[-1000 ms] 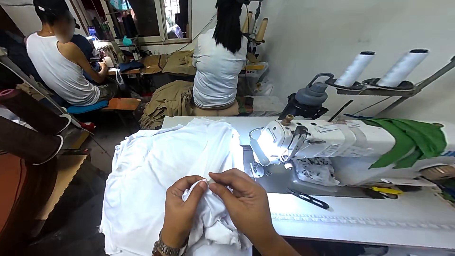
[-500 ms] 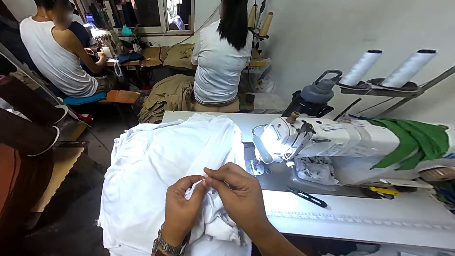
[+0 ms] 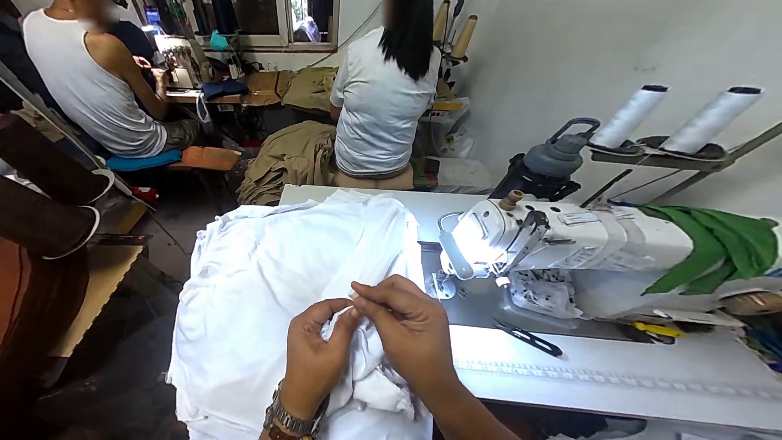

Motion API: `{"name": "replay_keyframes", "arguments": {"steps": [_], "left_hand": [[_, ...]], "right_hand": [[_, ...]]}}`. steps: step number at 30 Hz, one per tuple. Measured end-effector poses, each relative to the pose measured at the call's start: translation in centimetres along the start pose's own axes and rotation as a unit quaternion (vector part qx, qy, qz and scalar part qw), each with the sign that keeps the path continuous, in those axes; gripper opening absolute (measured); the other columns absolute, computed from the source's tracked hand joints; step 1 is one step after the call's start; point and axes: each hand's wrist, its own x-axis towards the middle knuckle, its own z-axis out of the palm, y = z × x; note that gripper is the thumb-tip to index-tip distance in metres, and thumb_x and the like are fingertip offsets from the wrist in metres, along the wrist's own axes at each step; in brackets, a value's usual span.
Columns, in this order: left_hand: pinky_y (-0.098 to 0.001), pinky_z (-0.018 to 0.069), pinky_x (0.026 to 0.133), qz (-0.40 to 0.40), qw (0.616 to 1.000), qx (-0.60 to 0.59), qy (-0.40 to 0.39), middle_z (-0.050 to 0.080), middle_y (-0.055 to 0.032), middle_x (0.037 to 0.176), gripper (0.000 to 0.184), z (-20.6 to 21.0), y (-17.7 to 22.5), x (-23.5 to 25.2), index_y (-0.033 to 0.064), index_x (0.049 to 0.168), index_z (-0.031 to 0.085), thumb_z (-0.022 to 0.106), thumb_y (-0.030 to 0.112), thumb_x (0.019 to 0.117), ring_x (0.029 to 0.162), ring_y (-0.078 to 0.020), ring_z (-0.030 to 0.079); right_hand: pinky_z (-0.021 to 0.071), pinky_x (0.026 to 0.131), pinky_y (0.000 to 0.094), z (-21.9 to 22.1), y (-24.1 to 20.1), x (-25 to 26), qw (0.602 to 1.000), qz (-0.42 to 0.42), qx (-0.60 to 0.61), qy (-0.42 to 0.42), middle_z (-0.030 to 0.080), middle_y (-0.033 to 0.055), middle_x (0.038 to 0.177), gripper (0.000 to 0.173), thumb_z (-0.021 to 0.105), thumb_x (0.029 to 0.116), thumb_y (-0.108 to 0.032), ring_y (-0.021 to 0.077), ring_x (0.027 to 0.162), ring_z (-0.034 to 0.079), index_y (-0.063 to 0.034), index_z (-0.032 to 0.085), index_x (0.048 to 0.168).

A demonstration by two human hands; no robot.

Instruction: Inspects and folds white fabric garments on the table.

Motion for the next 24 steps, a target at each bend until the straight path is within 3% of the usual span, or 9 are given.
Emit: {"name": "replay_keyframes", "arguments": {"steps": [3,5,13,17,19,21,24], "left_hand": [[-0.0205,0.0596,0.077,0.004,1.000,-0.018,-0.003,0.075,0.0038,0.088,0.013,-0.1,-0.1,-0.2,0.0092,0.096,0.077,0.066,0.014,0.0959,0.082,-0.0024,0.070],[-0.0222,0.0595,0.073,-0.022,0.999,-0.031,0.006,0.075,0.0028,0.087,0.013,-0.4,-0.1,-0.1,0.0105,0.095,0.078,0.066,0.016,0.0970,0.078,-0.0048,0.070],[-0.0197,0.0593,0.073,-0.007,1.000,0.007,0.004,0.074,0.0040,0.085,0.013,-0.2,-0.6,-0.2,0.0086,0.094,0.077,0.066,0.014,0.0946,0.078,-0.0015,0.070],[-0.0204,0.0592,0.076,0.002,1.000,-0.003,-0.017,0.075,0.0032,0.088,0.012,-0.2,-0.5,-0.2,0.0091,0.095,0.077,0.066,0.014,0.0952,0.081,-0.0025,0.070],[-0.0214,0.0587,0.073,-0.019,1.000,-0.014,-0.020,0.074,0.0034,0.089,0.013,-0.4,-0.4,-0.1,0.0112,0.095,0.077,0.066,0.016,0.0970,0.080,-0.0039,0.069],[-0.0219,0.0587,0.073,-0.023,1.000,-0.019,-0.006,0.074,0.0031,0.088,0.012,-0.2,-0.3,0.0,0.0110,0.095,0.077,0.066,0.016,0.0969,0.079,-0.0043,0.069],[-0.0291,0.0595,0.082,0.035,0.996,0.080,-0.027,0.074,0.0022,0.092,0.015,0.9,-0.2,-0.3,0.0107,0.100,0.076,0.066,0.021,0.0973,0.086,-0.0055,0.070]], "right_hand": [[0.0559,0.067,0.0129,-0.5,0.0,0.1,1.000,0.001,0.026,0.002,0.067,-0.0022,0.085,0.017,0.069,0.0890,-0.002,0.0014,0.075,0.064,-0.0032,0.079,0.102],[0.0566,0.066,0.0146,-0.8,0.0,-0.4,0.999,0.003,0.041,0.015,0.067,-0.0019,0.084,0.016,0.071,0.0890,-0.003,0.0032,0.075,0.064,-0.0030,0.080,0.102],[0.0497,0.062,0.0089,0.0,0.2,-0.1,1.000,0.004,-0.018,-0.024,0.063,-0.0035,0.080,0.016,0.068,0.0891,-0.005,-0.0025,0.071,0.058,-0.0039,0.080,0.100],[0.0576,0.069,0.0148,-0.5,-0.1,1.3,0.998,0.014,0.041,-0.050,0.069,-0.0016,0.089,0.016,0.070,0.0898,-0.002,0.0021,0.077,0.066,-0.0036,0.078,0.103],[0.0581,0.070,0.0207,-1.1,0.1,2.1,0.986,0.071,0.150,-0.028,0.072,0.0003,0.092,0.016,0.069,0.0924,-0.001,0.0056,0.076,0.066,-0.0044,0.075,0.107],[0.0584,0.069,0.0223,-1.6,-0.2,3.1,0.948,0.182,0.260,0.011,0.072,0.0017,0.093,0.023,0.061,0.0970,0.000,0.0068,0.073,0.066,-0.0051,0.072,0.116],[0.0591,0.069,0.0263,-2.1,-0.5,4.9,0.880,0.327,0.342,0.044,0.068,0.0045,0.093,0.029,0.044,0.1063,-0.005,0.0113,0.074,0.066,-0.0050,0.066,0.124]]}}
